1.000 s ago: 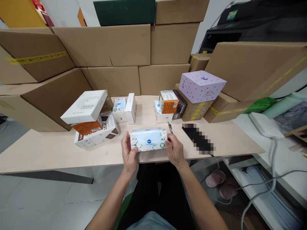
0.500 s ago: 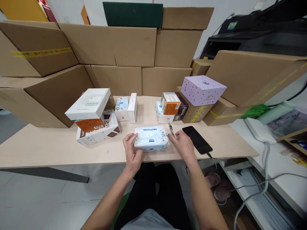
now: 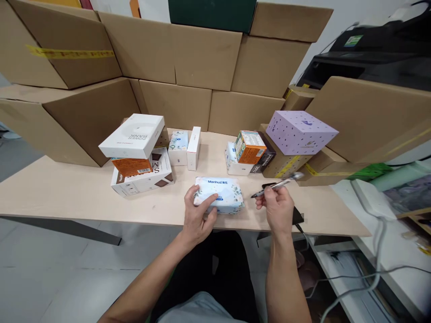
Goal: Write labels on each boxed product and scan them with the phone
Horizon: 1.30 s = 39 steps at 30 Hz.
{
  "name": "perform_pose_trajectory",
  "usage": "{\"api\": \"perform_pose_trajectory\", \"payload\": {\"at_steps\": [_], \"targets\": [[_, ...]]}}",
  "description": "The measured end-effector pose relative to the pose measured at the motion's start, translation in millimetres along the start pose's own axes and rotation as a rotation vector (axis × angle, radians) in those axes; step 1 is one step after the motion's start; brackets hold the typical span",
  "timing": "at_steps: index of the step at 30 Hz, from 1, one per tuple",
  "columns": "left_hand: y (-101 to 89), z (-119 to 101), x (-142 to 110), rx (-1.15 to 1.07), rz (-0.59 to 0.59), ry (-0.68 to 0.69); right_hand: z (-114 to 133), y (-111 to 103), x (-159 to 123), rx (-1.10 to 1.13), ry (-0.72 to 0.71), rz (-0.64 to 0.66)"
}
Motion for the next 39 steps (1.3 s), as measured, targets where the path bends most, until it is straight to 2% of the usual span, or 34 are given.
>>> {"api": "perform_pose_trajectory", "payload": {"at_steps": [2,5,8,11,15,20,23,32,39], "targets": [[0.3,-1.0,0.6,0.033,0.019,-0.001,18.3,10.9,-5.5,0.180,-0.092,0.035],[0.9,-1.7,1.9,0.057,0.031,0.004,37.1,37.1,-10.0,0.250,-0.185,0.143],[1.2,-2.1,2.5,0.071,0.035,0.008,37.4,62.3,-9.5,0.175,-0.182,0.214],[1.0,-2.4,2.1,0.082,0.036,0.000,26.6,77.3,-8.0,0.086,-0.113,0.262],[0.7,-4.3,2.3,0.092,0.042,0.018,17.2,77.7,-9.2,-0.018,-0.087,0.236],[0.8,-3.8,3.0,0.091,0.035,0.016,17.2,72.2,-13.5,-0.214,-0.229,0.187],[2.1,-2.2,2.9,0.083,0.043,-0.005,16.8,71.1,-14.4,-0.295,-0.266,0.162],[2.3,-2.4,3.5,0.103,0.034,-0.016,29.3,78.8,-17.0,-0.440,-0.347,0.205],[2.5,-1.3,2.3,0.100,0.041,-0.021,27.8,80.2,-16.9,-0.431,-0.346,0.226]]}}
Point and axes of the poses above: each hand's wrist, its own x-axis towards the middle knuckle, its own y-axis out of the palm, z = x × y, the point moved 4 cm from there along x, towards the middle knuckle, and after that the axes turned 5 degrees about y, right-handed, at the moved point
